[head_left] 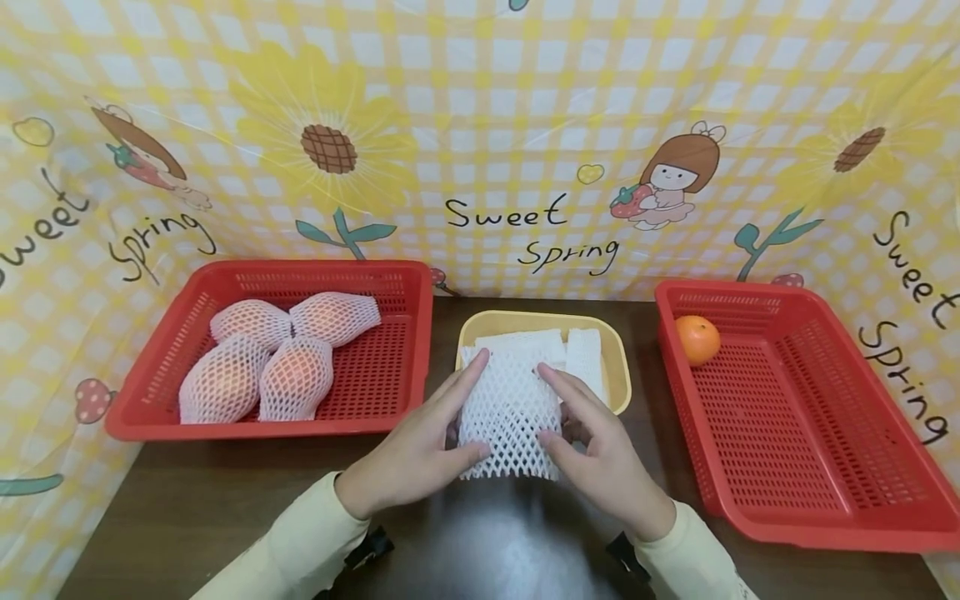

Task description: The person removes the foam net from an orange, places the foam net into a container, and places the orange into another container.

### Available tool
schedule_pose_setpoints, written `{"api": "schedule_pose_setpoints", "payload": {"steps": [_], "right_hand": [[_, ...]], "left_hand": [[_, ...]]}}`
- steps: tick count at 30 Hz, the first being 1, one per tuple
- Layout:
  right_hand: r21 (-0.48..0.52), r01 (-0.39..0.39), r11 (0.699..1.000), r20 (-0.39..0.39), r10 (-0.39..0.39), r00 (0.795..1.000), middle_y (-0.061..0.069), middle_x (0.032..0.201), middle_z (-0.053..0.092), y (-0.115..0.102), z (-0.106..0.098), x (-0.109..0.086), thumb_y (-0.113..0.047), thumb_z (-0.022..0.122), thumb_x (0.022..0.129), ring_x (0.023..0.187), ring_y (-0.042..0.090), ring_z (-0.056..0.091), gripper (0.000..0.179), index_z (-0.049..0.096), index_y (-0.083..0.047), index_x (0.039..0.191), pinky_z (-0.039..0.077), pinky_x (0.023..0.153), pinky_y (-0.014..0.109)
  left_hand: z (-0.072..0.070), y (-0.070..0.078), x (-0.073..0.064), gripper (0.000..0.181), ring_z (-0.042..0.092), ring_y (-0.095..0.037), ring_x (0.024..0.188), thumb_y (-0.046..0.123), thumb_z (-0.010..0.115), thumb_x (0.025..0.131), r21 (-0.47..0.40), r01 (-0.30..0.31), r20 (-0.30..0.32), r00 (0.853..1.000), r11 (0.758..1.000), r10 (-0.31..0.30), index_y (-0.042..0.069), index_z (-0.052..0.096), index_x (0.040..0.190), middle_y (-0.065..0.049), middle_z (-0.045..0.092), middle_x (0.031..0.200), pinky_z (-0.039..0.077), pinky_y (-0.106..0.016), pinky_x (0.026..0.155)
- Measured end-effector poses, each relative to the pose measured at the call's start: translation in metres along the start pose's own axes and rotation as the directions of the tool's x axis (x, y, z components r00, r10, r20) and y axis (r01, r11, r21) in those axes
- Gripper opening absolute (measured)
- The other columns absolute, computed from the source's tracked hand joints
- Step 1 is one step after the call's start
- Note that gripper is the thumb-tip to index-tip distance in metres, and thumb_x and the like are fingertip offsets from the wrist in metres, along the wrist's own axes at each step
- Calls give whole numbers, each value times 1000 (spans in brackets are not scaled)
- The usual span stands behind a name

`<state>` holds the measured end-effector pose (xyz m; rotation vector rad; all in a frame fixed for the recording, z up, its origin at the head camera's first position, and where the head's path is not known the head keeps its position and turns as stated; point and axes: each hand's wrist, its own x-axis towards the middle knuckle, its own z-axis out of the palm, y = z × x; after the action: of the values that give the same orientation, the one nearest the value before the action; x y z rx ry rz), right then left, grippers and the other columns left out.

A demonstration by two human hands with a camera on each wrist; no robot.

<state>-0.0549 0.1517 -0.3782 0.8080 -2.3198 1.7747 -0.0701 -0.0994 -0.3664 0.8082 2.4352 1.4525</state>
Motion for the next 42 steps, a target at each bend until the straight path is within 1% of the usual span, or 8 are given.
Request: {"api": "schedule_pose_setpoints", "payload": {"steps": [3,7,14,17,20,29,34,42], "right_hand": [[17,-49,999,-19,49,999,11,144,50,2,-4,4,9,66,91,80,20,62,70,44,-13,153,55,61,31],[101,-188,977,-96,198,976,13,144,51,9,-14,17,8,65,91,80,18,64,66,45,-9,153,54,63,28],[175,-514,840,-94,534,840,14,155,37,44,-24,48,-1,61,94,83,20,63,65,41,-12,155,54,68,28],[222,-556,801,-50,578,814,21,156,33,59,-17,57,1,60,93,80,16,62,66,38,-5,155,54,65,29],[245,-573,782,-12,594,805,23,158,29,70,-10,65,2,61,92,78,15,59,68,37,-3,155,53,63,29],[48,-566,823,44,565,824,28,155,33,80,11,86,4,62,91,75,20,65,70,36,-4,156,56,66,36],[8,-579,815,75,577,813,28,156,31,82,16,91,4,61,91,70,20,63,71,35,-5,156,57,68,38],[-66,-595,801,107,599,794,31,155,30,85,19,91,2,58,93,58,17,55,70,33,-8,158,55,61,35]], "left_hand": [[-2,-3,3,99,58,-16,118,11,75,92,-39,-8,-3,1000,999,8,40,11,162,2,37,153,52,-40,94],[-6,-8,3,94,64,-12,86,13,73,94,-73,11,-44,999,997,-14,42,14,161,4,43,142,56,-32,71],[-17,-14,-8,71,58,-13,70,15,70,96,9,83,-99,992,996,-82,37,35,155,7,53,122,51,-31,59],[-21,-17,-12,56,54,-13,67,17,69,97,51,91,-86,992,995,-87,34,48,147,12,53,125,49,-31,56],[-23,-18,-15,47,54,-13,67,17,68,98,58,87,-69,994,995,-83,33,55,141,14,54,125,48,-30,56],[-27,-18,-20,38,54,-11,70,16,67,99,59,62,-55,997,996,-58,30,61,133,12,57,128,49,-30,61],[-26,-17,-22,36,54,-10,72,15,67,99,77,44,-45,998,996,-40,30,61,131,15,56,127,49,-30,63],[-28,-14,-23,34,55,-7,115,15,65,99,150,21,-55,998,988,-13,28,62,131,16,56,130,48,-38,94]]}}
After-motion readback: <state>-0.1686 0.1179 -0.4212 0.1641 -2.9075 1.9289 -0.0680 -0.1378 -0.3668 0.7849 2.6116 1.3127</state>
